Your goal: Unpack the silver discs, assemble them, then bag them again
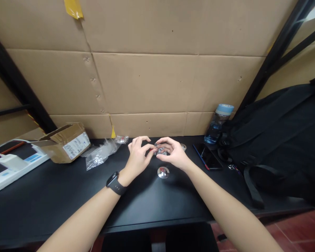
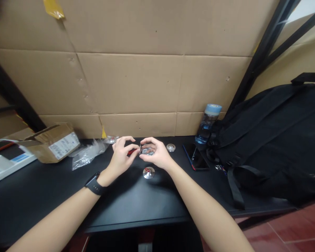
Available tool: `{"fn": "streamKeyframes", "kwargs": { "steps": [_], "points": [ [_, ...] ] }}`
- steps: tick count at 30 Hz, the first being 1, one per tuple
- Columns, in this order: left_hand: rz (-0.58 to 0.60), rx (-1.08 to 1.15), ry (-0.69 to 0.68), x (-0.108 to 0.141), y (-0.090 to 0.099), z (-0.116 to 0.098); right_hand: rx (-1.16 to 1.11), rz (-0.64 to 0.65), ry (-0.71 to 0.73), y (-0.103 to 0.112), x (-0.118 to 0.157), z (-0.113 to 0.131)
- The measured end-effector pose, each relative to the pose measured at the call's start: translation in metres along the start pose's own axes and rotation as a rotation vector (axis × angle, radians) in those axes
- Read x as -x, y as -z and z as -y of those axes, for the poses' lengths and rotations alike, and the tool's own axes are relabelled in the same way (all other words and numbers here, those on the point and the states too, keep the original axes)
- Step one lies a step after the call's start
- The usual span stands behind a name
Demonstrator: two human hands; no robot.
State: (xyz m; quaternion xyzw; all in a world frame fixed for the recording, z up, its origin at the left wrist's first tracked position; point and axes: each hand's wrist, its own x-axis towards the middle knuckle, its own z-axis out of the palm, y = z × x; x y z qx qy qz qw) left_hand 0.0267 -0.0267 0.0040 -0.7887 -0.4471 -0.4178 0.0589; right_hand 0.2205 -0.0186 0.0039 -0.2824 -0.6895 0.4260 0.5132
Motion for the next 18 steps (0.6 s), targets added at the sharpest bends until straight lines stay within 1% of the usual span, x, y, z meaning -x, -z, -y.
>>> {"fn": "streamKeyframes", "kwargs": {
  "steps": [4, 11, 18],
  "points": [
    [0.006, -0.008, 0.008, 0.0, 0.0, 0.0, 0.012, -0.006, -0.006, -0.001, 0.0, 0.0],
    [-0.017, -0.055, -0.031, 0.001, -0.001, 0.002, 0.047, -0.017, 0.008, -0.002, 0.0, -0.004],
    [0.002, -0.052, -0.04, 0.0, 0.0, 0.004, 0.025, -0.024, 0.011, -0.004, 0.001, -0.011]
  ]
}}
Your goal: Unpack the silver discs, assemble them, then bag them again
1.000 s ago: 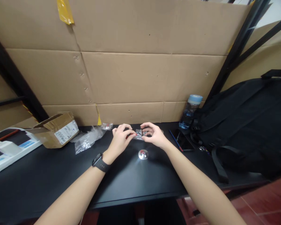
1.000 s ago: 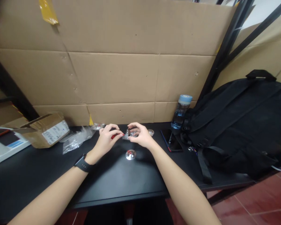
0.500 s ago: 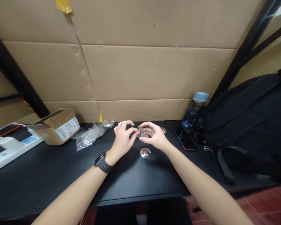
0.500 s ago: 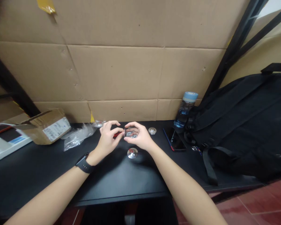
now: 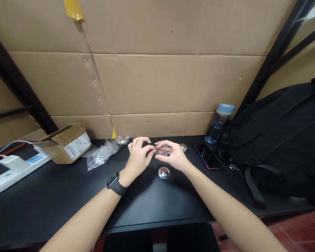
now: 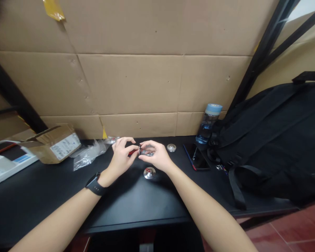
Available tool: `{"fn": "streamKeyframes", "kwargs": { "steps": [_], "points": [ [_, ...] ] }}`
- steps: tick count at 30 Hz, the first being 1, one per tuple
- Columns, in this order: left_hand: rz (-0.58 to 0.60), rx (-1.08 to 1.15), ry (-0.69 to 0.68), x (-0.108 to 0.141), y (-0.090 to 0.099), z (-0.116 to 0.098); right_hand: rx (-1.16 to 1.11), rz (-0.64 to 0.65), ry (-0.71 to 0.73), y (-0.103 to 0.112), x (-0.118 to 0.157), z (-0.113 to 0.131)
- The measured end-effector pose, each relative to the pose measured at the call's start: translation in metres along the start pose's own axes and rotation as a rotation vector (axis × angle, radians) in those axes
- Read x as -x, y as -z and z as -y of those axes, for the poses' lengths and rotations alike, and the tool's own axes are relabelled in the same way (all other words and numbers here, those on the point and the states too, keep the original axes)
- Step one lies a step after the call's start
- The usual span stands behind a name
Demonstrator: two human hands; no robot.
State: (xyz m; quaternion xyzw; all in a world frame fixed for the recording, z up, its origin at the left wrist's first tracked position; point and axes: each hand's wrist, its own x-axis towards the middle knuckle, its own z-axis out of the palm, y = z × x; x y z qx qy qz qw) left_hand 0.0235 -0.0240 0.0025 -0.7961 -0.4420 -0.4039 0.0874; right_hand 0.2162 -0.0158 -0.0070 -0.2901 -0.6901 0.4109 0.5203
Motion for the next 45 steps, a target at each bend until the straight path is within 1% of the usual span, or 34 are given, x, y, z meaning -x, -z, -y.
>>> {"fn": "streamKeyframes", "kwargs": {
  "steps": [3, 5, 7, 11, 14, 18, 22, 24, 28, 32, 35, 40, 43, 45],
  "points": [
    [0.016, -0.005, -0.003, -0.001, 0.001, 0.001, 0.004, 0.011, -0.03, 0.001, -0.001, -0.002],
    [0.023, -0.009, 0.0, -0.001, 0.001, 0.001, 0.056, 0.028, -0.031, 0.005, -0.002, -0.001],
    [0.019, -0.005, -0.002, -0.001, 0.001, 0.0, 0.195, 0.048, 0.013, 0.01, -0.003, 0.003],
    [0.0, 0.01, -0.011, 0.0, -0.001, -0.002, 0.503, 0.091, 0.159, 0.015, -0.004, 0.013],
    [-0.006, 0.016, -0.016, 0.001, -0.003, -0.002, 0.593, 0.113, 0.235, 0.013, -0.003, 0.017],
    [0.001, 0.032, -0.039, 0.001, -0.004, -0.002, 0.617, 0.127, 0.289, 0.01, -0.003, 0.017],
    [0.008, 0.053, -0.022, -0.002, 0.002, -0.001, 0.63, 0.137, 0.271, 0.014, -0.003, 0.016],
    [0.037, 0.076, -0.016, -0.004, 0.006, 0.002, 0.655, 0.151, 0.246, 0.017, -0.003, 0.014],
    [0.182, 0.09, -0.087, -0.004, 0.008, 0.006, 0.68, 0.174, 0.205, 0.023, -0.002, 0.012],
    [0.297, 0.07, -0.144, 0.001, 0.002, 0.004, 0.645, 0.192, 0.197, 0.024, -0.002, 0.014],
    [0.351, 0.087, -0.156, 0.006, -0.005, 0.0, 0.621, 0.214, 0.206, 0.023, -0.001, 0.017],
    [0.38, 0.143, -0.166, 0.009, -0.01, -0.003, 0.646, 0.23, 0.203, 0.029, -0.002, 0.021],
    [0.359, 0.174, -0.149, 0.007, -0.008, -0.005, 0.716, 0.224, 0.133, 0.041, -0.003, 0.023],
    [0.348, 0.177, -0.121, 0.005, -0.005, -0.006, 0.769, 0.248, 0.062, 0.053, -0.003, 0.024]
  ]
}}
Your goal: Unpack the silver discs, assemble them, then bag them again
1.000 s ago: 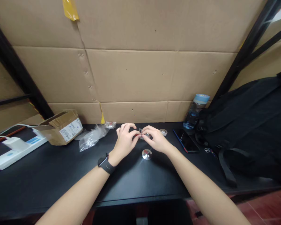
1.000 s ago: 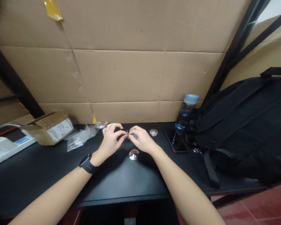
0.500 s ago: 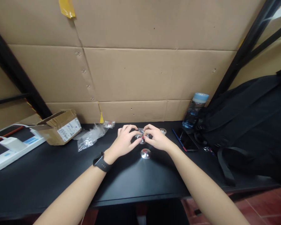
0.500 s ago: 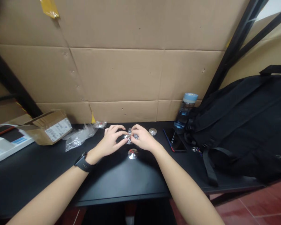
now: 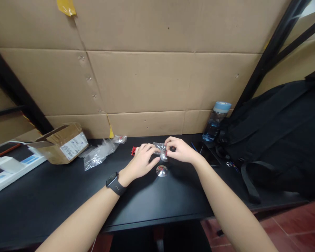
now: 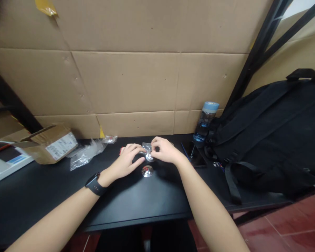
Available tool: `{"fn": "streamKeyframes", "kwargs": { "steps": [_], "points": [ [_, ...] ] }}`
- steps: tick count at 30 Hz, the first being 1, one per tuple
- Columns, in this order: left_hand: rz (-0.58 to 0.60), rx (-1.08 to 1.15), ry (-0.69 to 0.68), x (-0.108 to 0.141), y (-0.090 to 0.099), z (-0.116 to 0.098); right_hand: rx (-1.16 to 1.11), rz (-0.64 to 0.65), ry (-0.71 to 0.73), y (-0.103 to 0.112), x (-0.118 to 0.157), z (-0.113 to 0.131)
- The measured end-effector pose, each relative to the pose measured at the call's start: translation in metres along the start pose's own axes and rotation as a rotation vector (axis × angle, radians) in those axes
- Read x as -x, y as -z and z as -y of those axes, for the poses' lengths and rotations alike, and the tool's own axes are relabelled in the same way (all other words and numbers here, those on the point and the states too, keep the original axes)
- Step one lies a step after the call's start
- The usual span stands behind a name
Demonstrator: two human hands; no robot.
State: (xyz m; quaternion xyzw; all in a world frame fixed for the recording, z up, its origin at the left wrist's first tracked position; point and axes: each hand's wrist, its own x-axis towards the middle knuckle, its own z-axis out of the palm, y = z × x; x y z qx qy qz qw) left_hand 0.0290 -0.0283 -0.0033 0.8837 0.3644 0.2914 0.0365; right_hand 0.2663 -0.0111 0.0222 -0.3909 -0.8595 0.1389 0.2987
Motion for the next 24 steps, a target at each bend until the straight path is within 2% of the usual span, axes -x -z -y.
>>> {"fn": "streamKeyframes", "kwargs": {
  "steps": [4, 10, 16, 19, 24],
  "points": [
    [0.085, 0.038, -0.05, 0.001, 0.003, -0.001, 0.083, 0.152, -0.091, 0.012, 0.005, -0.014],
    [0.163, 0.01, -0.143, 0.002, -0.009, -0.003, 0.178, 0.338, -0.172, 0.013, 0.007, -0.02],
    [0.149, -0.088, -0.212, 0.001, -0.011, -0.006, 0.212, 0.33, -0.14, 0.012, 0.009, -0.018],
    [0.152, -0.12, -0.237, 0.001, -0.01, -0.008, 0.159, 0.298, -0.1, 0.009, 0.01, -0.022],
    [0.157, -0.171, -0.244, 0.001, -0.01, -0.01, 0.06, 0.209, -0.118, 0.004, 0.01, -0.03]
  ]
}}
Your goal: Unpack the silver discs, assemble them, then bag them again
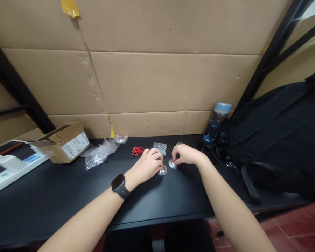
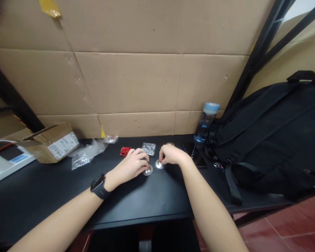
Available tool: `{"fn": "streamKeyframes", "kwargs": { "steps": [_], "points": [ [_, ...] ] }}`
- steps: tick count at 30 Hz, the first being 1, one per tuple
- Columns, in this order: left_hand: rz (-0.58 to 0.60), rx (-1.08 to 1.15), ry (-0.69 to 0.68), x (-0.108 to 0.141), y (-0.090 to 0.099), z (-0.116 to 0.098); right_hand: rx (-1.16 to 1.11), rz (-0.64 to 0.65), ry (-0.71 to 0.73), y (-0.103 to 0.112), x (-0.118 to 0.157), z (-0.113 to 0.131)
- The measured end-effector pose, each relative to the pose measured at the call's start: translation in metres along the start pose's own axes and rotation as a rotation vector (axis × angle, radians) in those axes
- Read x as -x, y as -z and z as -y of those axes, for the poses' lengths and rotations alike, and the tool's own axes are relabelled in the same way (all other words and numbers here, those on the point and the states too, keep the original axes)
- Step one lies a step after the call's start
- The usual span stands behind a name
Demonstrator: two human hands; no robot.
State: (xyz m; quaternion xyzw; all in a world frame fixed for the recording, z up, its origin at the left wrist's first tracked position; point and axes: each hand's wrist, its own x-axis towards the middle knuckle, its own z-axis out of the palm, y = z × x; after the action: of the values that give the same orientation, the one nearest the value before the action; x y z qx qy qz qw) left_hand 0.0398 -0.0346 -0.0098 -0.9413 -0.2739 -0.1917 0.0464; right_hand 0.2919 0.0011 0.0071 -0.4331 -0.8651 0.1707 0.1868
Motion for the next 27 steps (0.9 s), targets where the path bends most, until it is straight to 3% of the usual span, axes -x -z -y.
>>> {"fn": "streamKeyframes", "kwargs": {
  "steps": [11, 19, 23, 27],
  "points": [
    [-0.072, 0.009, 0.142, 0.002, 0.006, 0.006, 0.13, 0.054, 0.023, 0.001, -0.001, 0.013],
    [-0.259, 0.038, 0.348, 0.002, 0.009, 0.014, -0.125, -0.245, 0.175, 0.009, -0.003, 0.036],
    [-0.371, 0.125, 0.468, -0.002, 0.008, 0.012, -0.196, -0.347, 0.176, -0.002, -0.008, 0.046],
    [-0.395, 0.189, 0.498, -0.003, 0.009, 0.009, -0.26, -0.38, 0.167, -0.018, -0.015, 0.05]
  ]
}}
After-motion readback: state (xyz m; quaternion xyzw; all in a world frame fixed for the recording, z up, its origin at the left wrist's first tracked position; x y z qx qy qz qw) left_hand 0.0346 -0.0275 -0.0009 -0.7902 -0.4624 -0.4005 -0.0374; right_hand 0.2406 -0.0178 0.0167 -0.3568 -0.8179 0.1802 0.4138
